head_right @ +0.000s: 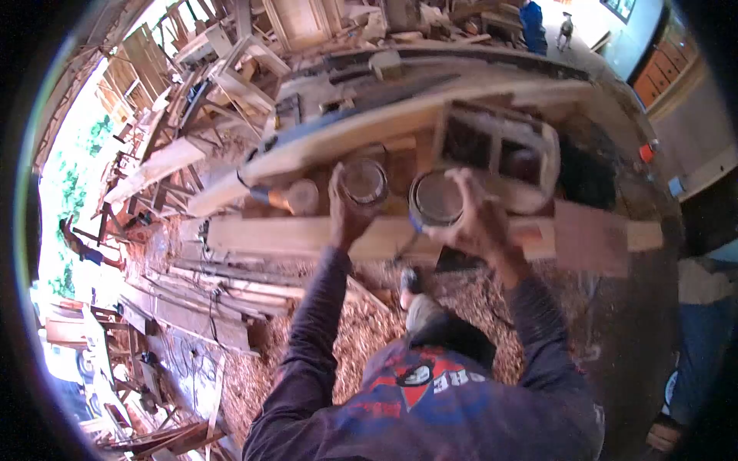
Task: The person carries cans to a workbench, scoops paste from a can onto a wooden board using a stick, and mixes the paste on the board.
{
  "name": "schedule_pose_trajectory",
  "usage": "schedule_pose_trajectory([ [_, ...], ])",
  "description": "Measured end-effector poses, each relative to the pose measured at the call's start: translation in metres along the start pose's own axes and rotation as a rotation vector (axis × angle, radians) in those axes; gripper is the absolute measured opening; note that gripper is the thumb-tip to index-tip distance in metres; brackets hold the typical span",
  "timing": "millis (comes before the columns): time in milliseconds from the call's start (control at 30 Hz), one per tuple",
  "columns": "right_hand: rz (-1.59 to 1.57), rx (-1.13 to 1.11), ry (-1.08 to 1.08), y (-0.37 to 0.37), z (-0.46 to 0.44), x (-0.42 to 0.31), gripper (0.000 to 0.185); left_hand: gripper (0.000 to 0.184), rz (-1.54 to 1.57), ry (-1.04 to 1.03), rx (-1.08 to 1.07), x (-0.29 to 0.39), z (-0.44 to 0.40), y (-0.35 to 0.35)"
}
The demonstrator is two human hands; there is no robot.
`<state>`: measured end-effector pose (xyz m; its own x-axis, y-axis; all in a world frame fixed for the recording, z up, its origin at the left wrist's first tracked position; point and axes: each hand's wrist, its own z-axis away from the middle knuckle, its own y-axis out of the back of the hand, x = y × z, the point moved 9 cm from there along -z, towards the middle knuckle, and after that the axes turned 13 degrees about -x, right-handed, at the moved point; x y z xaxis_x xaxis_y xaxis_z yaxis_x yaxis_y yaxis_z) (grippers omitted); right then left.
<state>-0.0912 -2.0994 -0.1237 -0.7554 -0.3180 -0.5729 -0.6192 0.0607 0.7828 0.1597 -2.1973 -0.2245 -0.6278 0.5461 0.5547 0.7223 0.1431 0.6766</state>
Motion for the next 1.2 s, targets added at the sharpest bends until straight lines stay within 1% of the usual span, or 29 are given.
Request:
schedule_pose_trajectory([
  [33,0.017,0.048,0.067,-0.008,-0.028,0.003,0.087,0.117,-0.031,-0.055,0.003,-0.017,-0.012,-0.012],
  [67,-0.029,-0.036,0.011,-0.023,-0.052,0.009,0.096,0.117,0.015,0.04,-0.054,-0.034,-0.028,-0.022],
  [100,-0.05,-0.053,-0.01,-0.039,-0.067,0.013,0.096,0.118,0.064,0.157,-0.133,-0.053,-0.028,-0.033],
  [200,-0.027,-0.149,-0.024,-0.085,-0.11,0.017,0.094,0.118,0.076,0.276,-0.244,-0.093,-0.041,-0.048],
  [233,-0.031,-0.173,-0.035,-0.101,-0.119,0.023,0.094,0.118,0.085,0.299,-0.254,-0.092,-0.047,-0.042],
  [300,0.074,-0.168,-0.09,-0.127,-0.128,0.04,0.093,0.122,-0.087,0.431,-0.457,-0.092,-0.048,-0.043],
  [333,0.075,-0.178,-0.103,-0.13,-0.132,0.045,0.091,0.121,-0.004,0.445,-0.485,-0.094,-0.044,-0.043],
  [367,0.074,-0.192,-0.138,-0.14,-0.134,0.056,0.091,0.121,0.012,0.449,-0.518,-0.097,-0.034,-0.052],
  [433,0.103,-0.151,-0.216,-0.155,-0.13,0.075,0.09,0.115,0.136,0.357,-0.422,-0.09,-0.009,-0.054],
  [467,0.114,-0.189,-0.251,-0.156,-0.127,0.079,0.101,0.108,0.1,0.371,-0.452,-0.086,0.008,-0.056],
  [500,0.119,-0.196,-0.267,-0.153,-0.126,0.079,0.101,0.108,0.113,0.373,-0.466,-0.084,0.024,-0.057],
  [567,0.177,-0.193,-0.264,-0.144,-0.12,0.077,0.112,0.102,-0.234,0.422,-0.693,-0.093,0.063,-0.068],
  [600,0.163,-0.201,-0.3,-0.135,-0.117,0.071,0.114,0.095,-0.313,0.344,-0.696,-0.091,0.065,-0.061],
  [633,0.172,-0.211,-0.312,-0.133,-0.111,0.067,0.114,0.095,-0.297,0.345,-0.705,-0.097,0.065,-0.058],
  [700,0.136,-0.036,-0.231,-0.115,-0.098,0.046,0.101,0.09,-0.288,0.413,-0.733,-0.118,0.06,-0.06],
  [733,0.134,0.015,-0.201,-0.111,-0.096,0.037,0.084,0.089,-0.356,0.438,-0.668,-0.121,0.04,-0.051],
  [767,0.144,-0.001,-0.201,-0.115,-0.095,0.03,0.084,0.089,-0.34,0.449,-0.671,-0.126,0.027,-0.049],
  [833,0.118,0.004,-0.261,-0.118,-0.09,0.021,0.075,0.093,-0.244,0.572,-1.098,-0.143,0.041,-0.072],
  [867,0.149,0.019,-0.265,-0.118,-0.092,0.01,0.068,0.096,-0.249,0.509,-1.11,-0.139,0.044,-0.069],
  [900,0.168,0.01,-0.26,-0.121,-0.096,0.0,0.068,0.096,-0.228,0.509,-1.103,-0.137,0.053,-0.062],
  [967,0.021,-0.032,-0.46,-0.129,-0.09,0.003,0.063,0.094,-0.416,0.207,-0.913,-0.11,0.065,-0.031],
  [1000,-0.18,-0.099,-0.621,-0.14,-0.08,0.02,0.057,0.09,-0.461,0.156,-0.948,-0.109,0.08,-0.023],
  [1033,-0.169,-0.093,-0.622,-0.14,-0.082,0.027,0.057,0.09,-0.453,0.149,-0.942,-0.112,0.09,-0.012],
  [1100,-0.411,-0.231,-0.853,-0.166,-0.073,0.068,0.063,0.097,-0.542,-0.054,-0.939,-0.107,0.109,0.007],
  [1133,-0.544,-0.237,-0.92,-0.181,-0.062,0.095,0.067,0.095,-0.521,-0.084,-0.909,-0.112,0.123,0.014],
  [1167,-0.541,-0.23,-0.918,-0.181,-0.063,0.088,0.067,0.095,-0.52,-0.091,-0.903,-0.111,0.131,0.021],
  [1200,-0.843,-0.183,-0.95,-0.192,-0.066,0.078,0.064,0.092,-0.485,-0.081,-0.929,-0.113,0.139,0.026],
])
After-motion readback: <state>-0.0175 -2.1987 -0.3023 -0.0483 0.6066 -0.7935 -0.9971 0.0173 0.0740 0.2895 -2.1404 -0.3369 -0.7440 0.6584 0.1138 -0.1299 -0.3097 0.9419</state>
